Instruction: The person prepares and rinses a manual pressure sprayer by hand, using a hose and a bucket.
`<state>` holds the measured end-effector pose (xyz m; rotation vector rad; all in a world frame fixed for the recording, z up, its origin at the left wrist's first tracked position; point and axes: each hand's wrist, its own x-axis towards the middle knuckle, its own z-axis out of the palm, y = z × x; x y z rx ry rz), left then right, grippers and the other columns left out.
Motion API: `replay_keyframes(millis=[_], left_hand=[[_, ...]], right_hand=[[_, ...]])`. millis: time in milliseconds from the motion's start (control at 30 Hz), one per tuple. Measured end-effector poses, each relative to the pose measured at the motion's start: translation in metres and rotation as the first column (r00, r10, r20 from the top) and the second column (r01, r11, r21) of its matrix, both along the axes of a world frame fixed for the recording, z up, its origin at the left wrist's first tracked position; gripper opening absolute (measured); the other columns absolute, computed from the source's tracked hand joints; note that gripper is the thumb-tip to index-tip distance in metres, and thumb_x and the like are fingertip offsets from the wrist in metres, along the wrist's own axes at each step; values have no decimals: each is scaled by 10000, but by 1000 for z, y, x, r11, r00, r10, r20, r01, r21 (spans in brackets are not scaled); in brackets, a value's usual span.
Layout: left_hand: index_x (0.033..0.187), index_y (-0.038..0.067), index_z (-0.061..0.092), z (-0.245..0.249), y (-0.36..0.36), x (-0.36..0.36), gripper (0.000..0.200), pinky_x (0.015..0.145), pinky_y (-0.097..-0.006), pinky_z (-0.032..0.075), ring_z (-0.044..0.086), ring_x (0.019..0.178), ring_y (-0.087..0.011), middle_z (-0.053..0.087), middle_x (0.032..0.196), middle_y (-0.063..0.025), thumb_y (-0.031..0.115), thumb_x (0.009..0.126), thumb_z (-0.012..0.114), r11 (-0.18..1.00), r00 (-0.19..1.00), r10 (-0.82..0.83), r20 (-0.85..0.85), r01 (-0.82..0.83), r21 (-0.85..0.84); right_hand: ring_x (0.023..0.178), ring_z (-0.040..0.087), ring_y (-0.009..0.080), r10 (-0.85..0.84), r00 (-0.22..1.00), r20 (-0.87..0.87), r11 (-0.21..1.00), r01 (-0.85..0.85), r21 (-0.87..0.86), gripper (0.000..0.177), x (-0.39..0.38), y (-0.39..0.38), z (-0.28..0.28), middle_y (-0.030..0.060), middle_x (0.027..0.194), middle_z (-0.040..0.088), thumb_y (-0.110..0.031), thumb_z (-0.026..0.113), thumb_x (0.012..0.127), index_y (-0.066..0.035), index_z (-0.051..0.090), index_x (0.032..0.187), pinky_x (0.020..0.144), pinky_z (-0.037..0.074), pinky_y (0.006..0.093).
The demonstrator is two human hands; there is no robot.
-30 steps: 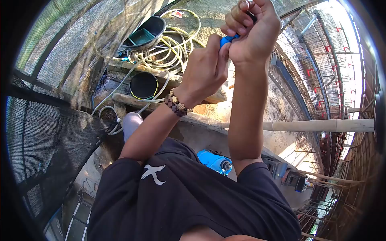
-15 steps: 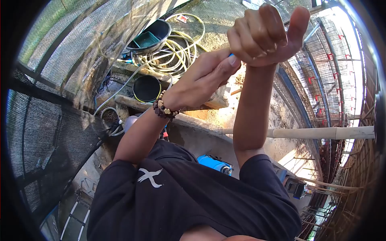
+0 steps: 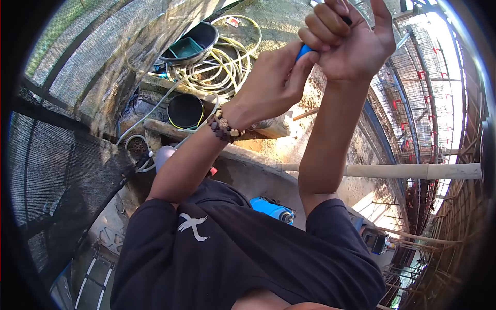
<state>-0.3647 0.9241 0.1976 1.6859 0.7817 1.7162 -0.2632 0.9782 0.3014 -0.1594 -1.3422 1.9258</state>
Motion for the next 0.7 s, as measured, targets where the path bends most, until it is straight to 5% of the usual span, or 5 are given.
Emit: replay_keyframes(millis=[133, 233, 300, 400, 700], left_hand=[[894, 20, 540, -5, -4, -7, 366, 458, -236, 297, 370, 511, -35, 422, 577, 38, 351, 1027, 458, 938, 938, -344, 42, 345, -39], [823, -15, 514, -4, -2, -13, 345, 456, -325, 295, 339, 481, -151, 364, 529, -66, 273, 1011, 483, 901, 899, -398, 181, 421, -109], [812, -15, 503, -9, 10, -7, 316, 444, -360, 337, 441, 433, -242, 436, 509, -128, 244, 993, 512, 993, 990, -107, 96, 111, -36], [812, -33, 502, -3, 13, -3, 263, 477, -463, 420, 577, 522, -409, 551, 564, -231, 184, 953, 554, 978, 981, 193, -9, -193, -80], [766, -48, 511, 4, 13, -11, 298, 516, -469, 426, 566, 551, -420, 540, 575, -247, 188, 944, 553, 991, 991, 131, -9, -131, 41]], right_hand=[[410, 211, 113, 599, 786, -152, 800, -579, 159, 667, -4, 14, -2, -39, 507, 208, -727, 249, 930, -108, 375, 718, 406, 235, 289], [451, 313, 130, 461, 881, -105, 886, -450, 111, 660, -6, 16, -3, -18, 544, 303, -669, 298, 949, -49, 474, 807, 468, 322, 313], [496, 375, 139, 72, 995, -74, 988, -82, -132, 644, -9, 3, 0, -2, 573, 362, -622, 344, 955, -10, 530, 884, 519, 366, 312], [598, 433, 154, -600, 785, 152, 788, 613, -56, 488, -40, -29, 11, 26, 644, 408, -469, 446, 940, 3, 567, 972, 604, 376, 301], [413, 234, 96, -240, 967, 88, 968, 245, -53, 440, -27, 0, 12, -65, 502, 244, -501, 453, 915, -112, 451, 709, 412, 235, 264]])
